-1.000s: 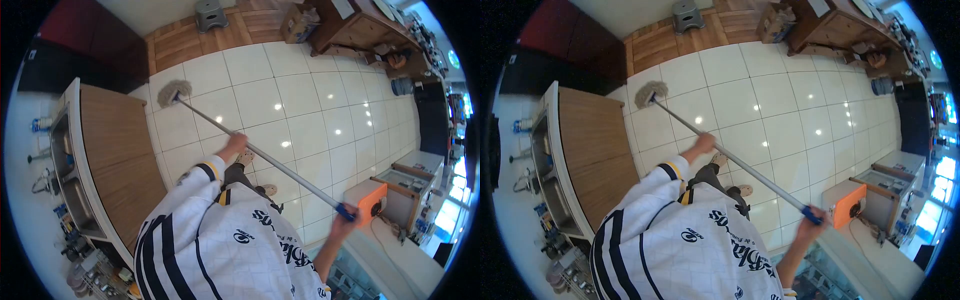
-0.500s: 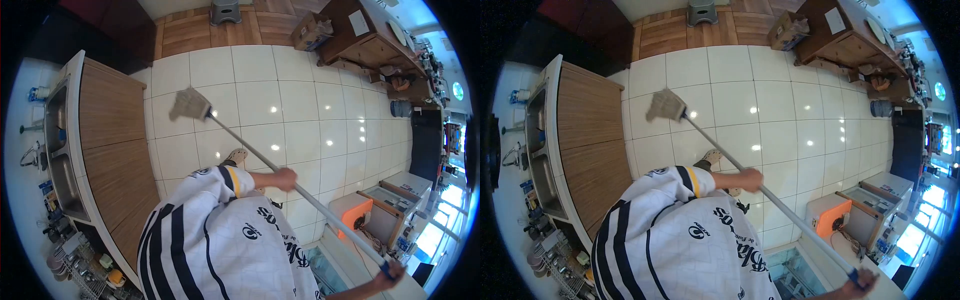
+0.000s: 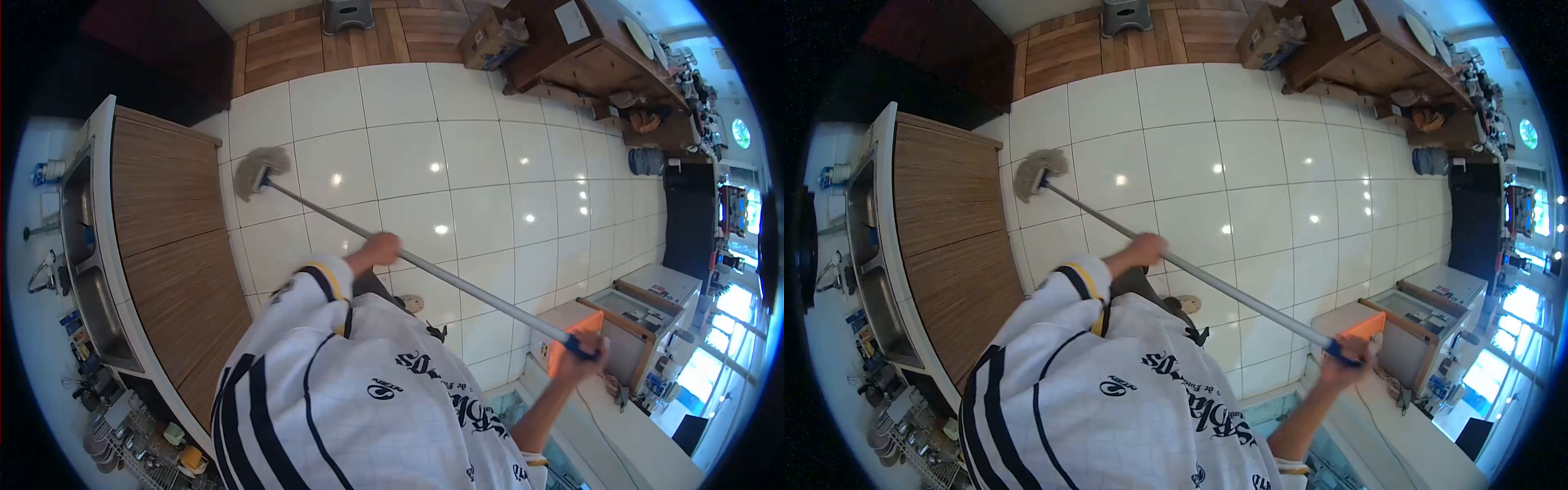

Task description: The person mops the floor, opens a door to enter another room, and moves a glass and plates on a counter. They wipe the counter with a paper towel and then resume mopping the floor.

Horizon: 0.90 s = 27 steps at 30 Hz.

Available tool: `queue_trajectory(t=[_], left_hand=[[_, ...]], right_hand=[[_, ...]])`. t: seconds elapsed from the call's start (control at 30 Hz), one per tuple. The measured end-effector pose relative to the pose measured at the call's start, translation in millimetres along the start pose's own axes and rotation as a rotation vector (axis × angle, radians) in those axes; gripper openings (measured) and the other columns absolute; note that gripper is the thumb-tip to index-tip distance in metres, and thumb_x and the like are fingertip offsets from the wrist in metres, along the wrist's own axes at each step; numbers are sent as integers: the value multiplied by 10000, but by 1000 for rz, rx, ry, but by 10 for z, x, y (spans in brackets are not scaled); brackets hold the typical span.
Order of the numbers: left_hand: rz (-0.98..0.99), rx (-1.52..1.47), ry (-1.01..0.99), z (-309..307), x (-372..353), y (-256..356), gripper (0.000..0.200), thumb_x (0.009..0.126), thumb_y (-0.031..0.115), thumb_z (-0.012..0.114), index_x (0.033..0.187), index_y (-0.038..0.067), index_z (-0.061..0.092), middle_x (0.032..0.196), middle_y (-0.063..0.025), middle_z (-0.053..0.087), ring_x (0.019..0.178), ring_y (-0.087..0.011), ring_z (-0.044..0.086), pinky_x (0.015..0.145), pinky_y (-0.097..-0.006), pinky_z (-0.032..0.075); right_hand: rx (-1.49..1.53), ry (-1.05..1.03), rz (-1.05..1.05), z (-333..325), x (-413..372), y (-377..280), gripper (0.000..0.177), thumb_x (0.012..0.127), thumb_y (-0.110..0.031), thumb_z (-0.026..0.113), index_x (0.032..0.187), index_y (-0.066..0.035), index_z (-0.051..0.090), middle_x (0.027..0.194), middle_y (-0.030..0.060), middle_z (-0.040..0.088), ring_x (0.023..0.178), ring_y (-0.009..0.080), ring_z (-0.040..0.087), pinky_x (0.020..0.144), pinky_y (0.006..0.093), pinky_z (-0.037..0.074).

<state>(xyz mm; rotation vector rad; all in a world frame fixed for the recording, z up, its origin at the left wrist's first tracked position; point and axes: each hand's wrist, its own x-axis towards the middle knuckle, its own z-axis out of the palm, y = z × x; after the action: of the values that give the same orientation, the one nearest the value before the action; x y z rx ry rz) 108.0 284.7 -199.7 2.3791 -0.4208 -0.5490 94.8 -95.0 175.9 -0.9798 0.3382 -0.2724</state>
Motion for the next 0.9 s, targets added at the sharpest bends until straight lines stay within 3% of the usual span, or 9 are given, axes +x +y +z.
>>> queue_trajectory(t=[0.1,0.23,0.47,0.53,0.63,0.67,0.77,0.8,0.9], left_hand=[[-64,186,75,-362,-541,-665,130,597,188,637,601,69,585,636,-155,575,670,-350,585,625,-473,453],[-178,160,-25,-442,-580,-360,119,591,203,650,675,121,631,670,-119,599,704,-322,597,640,-461,459],[365,-65,-212,-576,164,1830,195,617,217,655,808,187,678,681,-86,612,699,-311,595,634,-435,468],[500,-61,-267,-692,319,2520,139,662,254,656,747,144,654,662,-102,604,676,-323,588,611,-428,463],[577,-140,-237,-592,650,3271,294,772,329,608,642,67,583,647,-145,590,635,-364,568,569,-434,450],[569,-176,-186,-519,773,3432,319,793,331,587,630,57,572,644,-158,584,627,-374,562,564,-441,446],[607,-292,-82,-336,1082,3649,316,811,301,578,629,42,566,647,-174,577,625,-382,556,562,-448,439],[558,-311,-83,-272,1152,3655,276,814,249,583,636,39,568,652,-178,575,629,-378,558,560,-447,433],[552,-331,22,-299,1146,3597,239,810,205,588,642,36,568,639,-183,567,622,-388,550,543,-439,427]], right_hand=[[16,-158,161,426,-338,640,156,855,-155,515,750,-101,413,573,-4,331,607,137,387,720,329,378],[-28,-129,117,422,-461,373,176,847,-174,505,724,-111,396,538,1,338,541,147,392,677,363,395],[-168,-33,-489,157,-1023,-1836,182,874,-205,421,893,-49,513,441,-59,322,351,53,276,379,233,277],[-182,-272,-652,367,-1247,-2402,175,854,-177,429,838,-12,487,445,-32,457,355,26,417,370,171,367],[-190,139,-942,396,-1495,-3009,225,798,-258,447,683,-66,425,446,-20,439,353,68,426,378,189,383],[-104,615,-1140,813,-1201,-2891,254,844,-307,428,702,-97,441,454,-9,415,347,101,404,353,238,376],[-411,212,-1030,354,-1293,-3043,295,873,-299,408,790,-54,551,566,51,539,447,185,515,497,327,480],[-655,455,-1080,-146,-1194,-3391,246,866,-235,442,801,-45,585,595,31,580,506,150,563,579,304,509],[-325,-272,-753,181,-887,-3162,232,808,-253,471,843,-24,480,499,-22,471,389,82,442,495,220,412]])
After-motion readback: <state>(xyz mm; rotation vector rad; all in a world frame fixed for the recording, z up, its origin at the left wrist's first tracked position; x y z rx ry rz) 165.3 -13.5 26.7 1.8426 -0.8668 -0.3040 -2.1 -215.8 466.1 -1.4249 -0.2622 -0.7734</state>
